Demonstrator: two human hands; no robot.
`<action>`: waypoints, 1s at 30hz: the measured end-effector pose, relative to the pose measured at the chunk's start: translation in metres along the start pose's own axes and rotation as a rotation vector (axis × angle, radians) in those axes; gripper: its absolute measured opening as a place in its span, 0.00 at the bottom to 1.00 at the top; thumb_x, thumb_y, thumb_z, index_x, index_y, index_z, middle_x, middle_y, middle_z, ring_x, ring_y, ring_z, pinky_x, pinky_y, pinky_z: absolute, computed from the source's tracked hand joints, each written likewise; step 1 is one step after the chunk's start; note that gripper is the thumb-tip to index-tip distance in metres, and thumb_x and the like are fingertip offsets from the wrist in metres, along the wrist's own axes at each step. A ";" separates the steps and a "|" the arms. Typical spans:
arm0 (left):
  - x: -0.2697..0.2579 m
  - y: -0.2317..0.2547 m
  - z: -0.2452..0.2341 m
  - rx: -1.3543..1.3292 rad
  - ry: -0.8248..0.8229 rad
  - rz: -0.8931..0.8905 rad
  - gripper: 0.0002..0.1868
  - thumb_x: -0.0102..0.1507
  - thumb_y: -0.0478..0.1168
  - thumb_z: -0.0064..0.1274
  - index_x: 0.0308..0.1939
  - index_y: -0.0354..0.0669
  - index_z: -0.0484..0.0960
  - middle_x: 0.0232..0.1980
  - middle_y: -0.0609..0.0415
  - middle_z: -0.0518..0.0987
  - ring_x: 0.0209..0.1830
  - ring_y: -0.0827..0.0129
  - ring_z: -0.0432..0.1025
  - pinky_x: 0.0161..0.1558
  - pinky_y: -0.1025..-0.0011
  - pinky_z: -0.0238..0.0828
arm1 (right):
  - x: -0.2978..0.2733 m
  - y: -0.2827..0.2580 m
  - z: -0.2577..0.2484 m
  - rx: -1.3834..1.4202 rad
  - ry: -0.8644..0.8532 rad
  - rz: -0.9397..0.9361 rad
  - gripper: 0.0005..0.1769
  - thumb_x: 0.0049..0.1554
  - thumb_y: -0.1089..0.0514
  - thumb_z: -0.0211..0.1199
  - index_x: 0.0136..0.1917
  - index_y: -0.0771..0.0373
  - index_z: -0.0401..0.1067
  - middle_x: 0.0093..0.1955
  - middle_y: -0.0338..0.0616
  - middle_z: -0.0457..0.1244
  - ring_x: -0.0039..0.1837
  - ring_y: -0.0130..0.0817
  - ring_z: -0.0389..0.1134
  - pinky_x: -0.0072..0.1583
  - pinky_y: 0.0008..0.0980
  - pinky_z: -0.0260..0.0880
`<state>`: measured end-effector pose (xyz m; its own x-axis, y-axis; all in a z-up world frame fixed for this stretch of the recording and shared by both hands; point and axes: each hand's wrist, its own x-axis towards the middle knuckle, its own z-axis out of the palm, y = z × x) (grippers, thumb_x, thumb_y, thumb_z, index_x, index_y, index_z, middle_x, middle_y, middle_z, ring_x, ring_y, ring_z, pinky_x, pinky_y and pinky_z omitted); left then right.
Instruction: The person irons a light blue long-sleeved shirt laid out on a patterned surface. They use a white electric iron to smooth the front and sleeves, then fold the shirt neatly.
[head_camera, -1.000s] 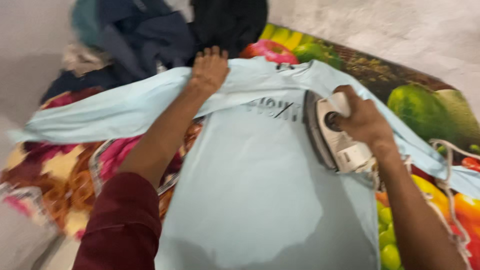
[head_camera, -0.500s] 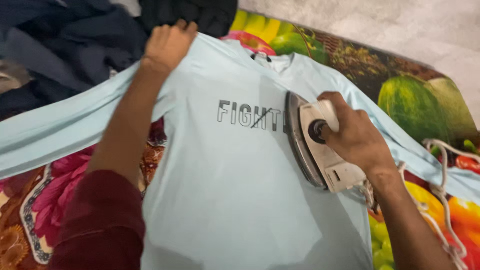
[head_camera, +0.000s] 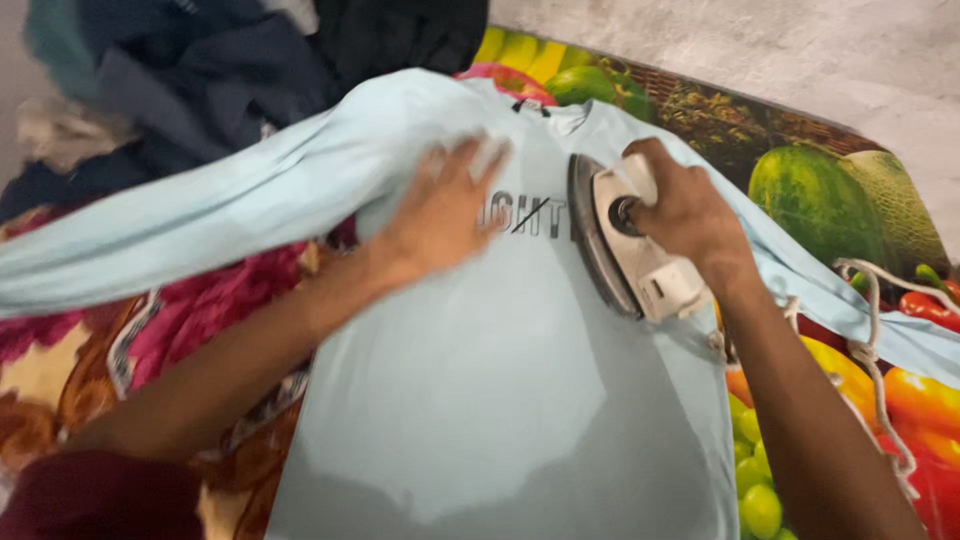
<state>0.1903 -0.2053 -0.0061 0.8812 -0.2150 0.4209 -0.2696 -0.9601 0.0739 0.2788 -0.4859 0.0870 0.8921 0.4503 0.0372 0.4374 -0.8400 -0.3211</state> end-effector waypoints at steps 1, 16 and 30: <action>-0.021 0.016 -0.005 -0.077 -0.059 0.022 0.43 0.67 0.57 0.46 0.79 0.36 0.56 0.78 0.31 0.57 0.79 0.42 0.50 0.74 0.43 0.42 | 0.003 0.004 0.001 0.025 -0.016 0.006 0.35 0.51 0.59 0.65 0.71 0.50 0.63 0.44 0.68 0.68 0.52 0.66 0.70 0.58 0.56 0.69; -0.197 0.048 -0.066 0.030 -0.119 -0.060 0.38 0.69 0.62 0.37 0.76 0.44 0.60 0.80 0.37 0.53 0.81 0.48 0.45 0.76 0.46 0.37 | -0.081 -0.023 -0.004 0.023 -0.292 -0.206 0.37 0.52 0.60 0.64 0.73 0.51 0.57 0.50 0.58 0.70 0.51 0.52 0.74 0.60 0.48 0.72; -0.199 0.113 -0.089 -0.083 -0.063 0.060 0.37 0.63 0.58 0.50 0.72 0.43 0.68 0.77 0.36 0.59 0.78 0.43 0.51 0.75 0.43 0.40 | -0.039 -0.029 0.012 -0.342 0.012 -0.203 0.32 0.54 0.54 0.70 0.68 0.59 0.63 0.45 0.66 0.67 0.52 0.68 0.70 0.53 0.60 0.71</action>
<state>-0.0503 -0.2550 -0.0013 0.8846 -0.2850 0.3691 -0.3514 -0.9277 0.1258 0.2296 -0.4756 0.0831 0.7840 0.6158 0.0789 0.6157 -0.7875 0.0280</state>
